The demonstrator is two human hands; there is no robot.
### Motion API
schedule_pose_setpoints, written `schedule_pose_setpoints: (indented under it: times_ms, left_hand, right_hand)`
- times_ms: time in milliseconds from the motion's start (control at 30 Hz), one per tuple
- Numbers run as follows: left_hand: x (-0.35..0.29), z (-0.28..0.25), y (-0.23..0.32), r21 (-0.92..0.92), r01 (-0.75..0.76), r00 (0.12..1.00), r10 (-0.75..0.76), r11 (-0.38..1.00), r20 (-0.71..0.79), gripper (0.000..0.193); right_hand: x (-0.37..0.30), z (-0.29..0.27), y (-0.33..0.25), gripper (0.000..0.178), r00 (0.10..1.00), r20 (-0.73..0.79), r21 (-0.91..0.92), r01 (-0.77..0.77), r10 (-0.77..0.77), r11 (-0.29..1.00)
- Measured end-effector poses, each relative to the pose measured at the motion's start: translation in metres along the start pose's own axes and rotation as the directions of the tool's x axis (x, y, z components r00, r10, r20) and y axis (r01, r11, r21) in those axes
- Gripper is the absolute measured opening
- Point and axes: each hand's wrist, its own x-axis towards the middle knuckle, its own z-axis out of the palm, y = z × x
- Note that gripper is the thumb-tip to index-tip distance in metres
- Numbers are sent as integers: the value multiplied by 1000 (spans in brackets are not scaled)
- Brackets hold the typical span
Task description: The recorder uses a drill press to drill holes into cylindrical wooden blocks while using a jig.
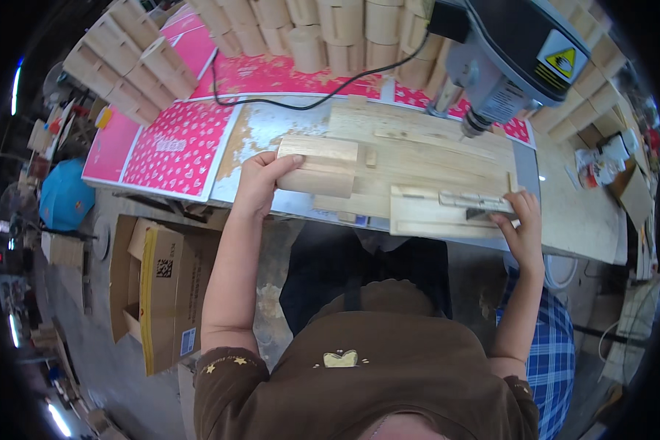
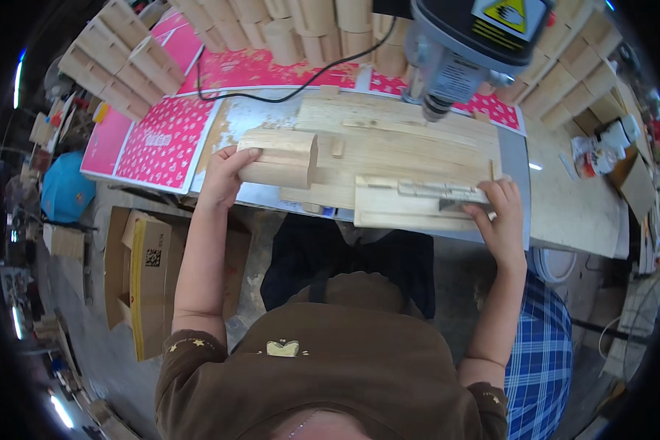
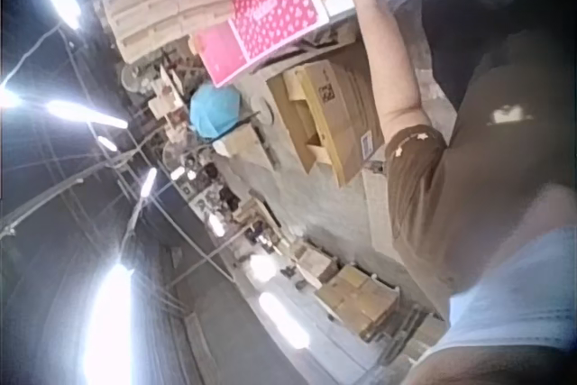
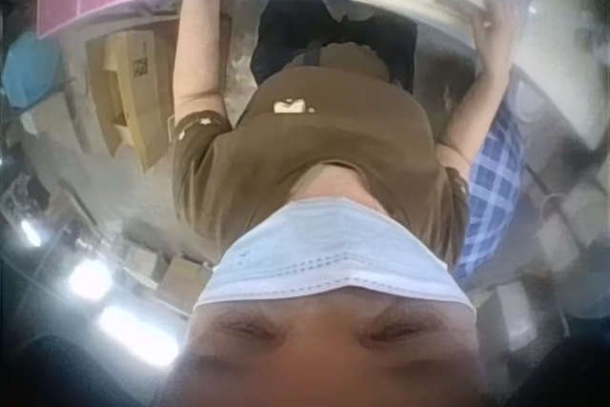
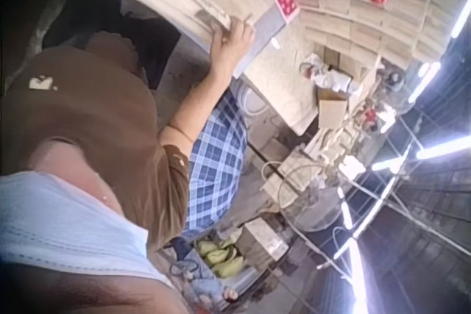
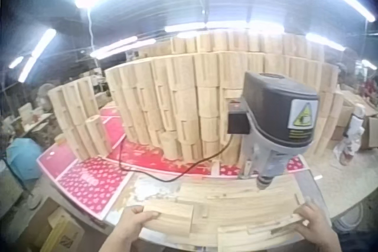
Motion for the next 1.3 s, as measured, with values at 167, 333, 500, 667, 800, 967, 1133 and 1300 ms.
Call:
schedule_pose_setpoints:
  times_ms: [167,333,500,667,800,967,1133,1300]
  left_hand:
    - [-9,-26,3,-229,91,982,-126,969,-142,23]
    - [-22,-51,32,-140,-56,952,11,989,-305,24]
    - [-38,-24,48,-120,-17,978,-9,993,-208,26]
    - [-46,38,27,144,88,996,-84,986,-36,30]
    - [-49,73,5,201,28,999,-35,979,30,37]
    - [-50,88,-3,138,43,996,-53,989,68,36]
    - [-53,90,-1,143,40,995,-53,989,87,34]
    - [-58,83,10,192,-30,997,15,981,80,33]
  right_hand:
    - [-3,2,-11,32,998,-4,63,55,-55,997]
    - [1,5,-17,30,1000,19,49,23,-24,999]
    - [7,15,-25,28,998,-53,92,45,-40,995]
    - [8,10,-33,30,999,-53,33,10,-8,999]
    - [0,-6,-36,30,999,-34,18,-7,7,1000]
    - [-11,-20,-37,29,998,-58,12,-13,14,1000]
    - [-23,-25,-42,31,998,-37,22,-41,42,999]
    - [-29,-25,-48,30,996,-92,-17,-18,17,1000]
